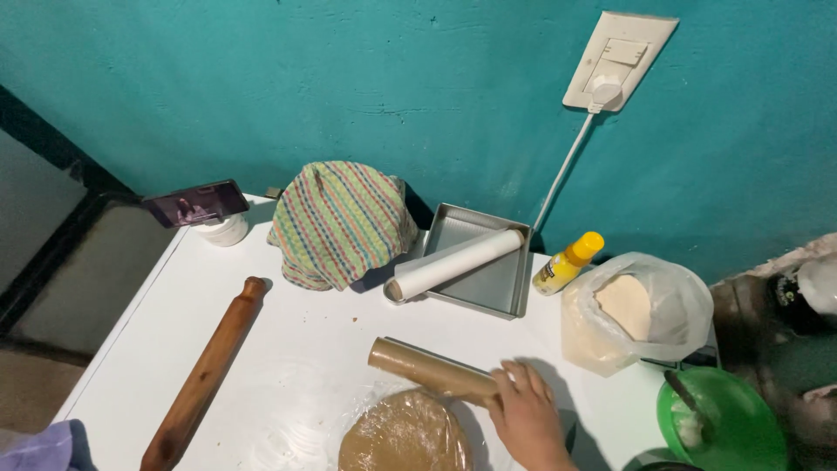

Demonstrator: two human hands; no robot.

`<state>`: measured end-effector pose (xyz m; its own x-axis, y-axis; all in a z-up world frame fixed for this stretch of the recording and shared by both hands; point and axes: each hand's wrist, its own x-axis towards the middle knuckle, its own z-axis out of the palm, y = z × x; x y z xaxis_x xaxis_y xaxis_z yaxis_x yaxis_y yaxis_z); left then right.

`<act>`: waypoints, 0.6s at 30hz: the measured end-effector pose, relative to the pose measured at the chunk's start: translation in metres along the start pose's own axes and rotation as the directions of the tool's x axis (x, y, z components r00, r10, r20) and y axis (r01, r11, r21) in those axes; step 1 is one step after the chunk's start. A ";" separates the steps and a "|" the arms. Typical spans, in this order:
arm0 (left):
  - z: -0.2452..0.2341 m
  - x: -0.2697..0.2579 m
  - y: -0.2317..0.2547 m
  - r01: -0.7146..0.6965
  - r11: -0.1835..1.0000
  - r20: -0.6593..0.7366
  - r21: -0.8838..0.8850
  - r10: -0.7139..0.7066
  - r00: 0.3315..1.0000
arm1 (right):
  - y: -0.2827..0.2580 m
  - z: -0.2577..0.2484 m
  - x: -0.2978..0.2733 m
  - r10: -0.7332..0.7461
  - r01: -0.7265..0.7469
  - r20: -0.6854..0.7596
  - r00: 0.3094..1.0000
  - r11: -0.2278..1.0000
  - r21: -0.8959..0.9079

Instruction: Kneading dough by hand and wrapping it in plastic wrap for storage or chilling.

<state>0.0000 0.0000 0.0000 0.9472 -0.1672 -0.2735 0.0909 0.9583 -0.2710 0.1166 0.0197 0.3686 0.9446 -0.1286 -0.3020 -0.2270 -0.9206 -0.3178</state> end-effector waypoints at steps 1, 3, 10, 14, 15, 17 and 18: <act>-0.006 0.015 0.005 -0.011 0.999 0.006 -0.033 0.011 1.000 | -0.001 0.012 0.014 -0.300 0.270 -0.191 0.935 0.948 -0.166; 0.012 0.050 0.008 -0.034 0.995 0.030 -0.099 0.037 0.999 | -0.010 0.015 0.022 -0.244 0.245 0.036 0.969 0.969 -0.024; 0.129 0.036 -0.010 -0.110 0.979 -0.391 -0.170 0.036 0.920 | -0.010 0.043 -0.010 0.095 -0.055 0.438 0.894 0.993 -0.103; 0.238 -0.023 -0.017 -0.086 0.977 -0.490 -0.193 -0.020 0.872 | -0.004 0.065 -0.032 0.173 -0.181 0.345 0.922 0.983 -0.008; 0.231 -0.029 -0.018 0.002 0.999 -0.416 -0.048 -0.022 0.909 | -0.010 0.057 -0.039 0.214 -0.218 0.352 0.911 0.976 -0.029; 0.221 -0.042 -0.025 0.093 0.990 -0.346 0.109 -0.050 0.937 | -0.016 0.043 -0.048 0.266 -0.267 0.356 0.896 0.963 -0.045; 0.218 -0.052 -0.031 0.128 0.991 -0.193 0.033 -0.119 0.974 | -0.016 0.037 -0.053 0.274 -0.288 0.372 0.887 0.957 -0.019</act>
<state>0.0151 0.0295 0.2238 0.8525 -0.3218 -0.4118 0.2213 0.9361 -0.2734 0.0612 0.0549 0.3564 0.6871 -0.2295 -0.6894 -0.4848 -0.8515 -0.1998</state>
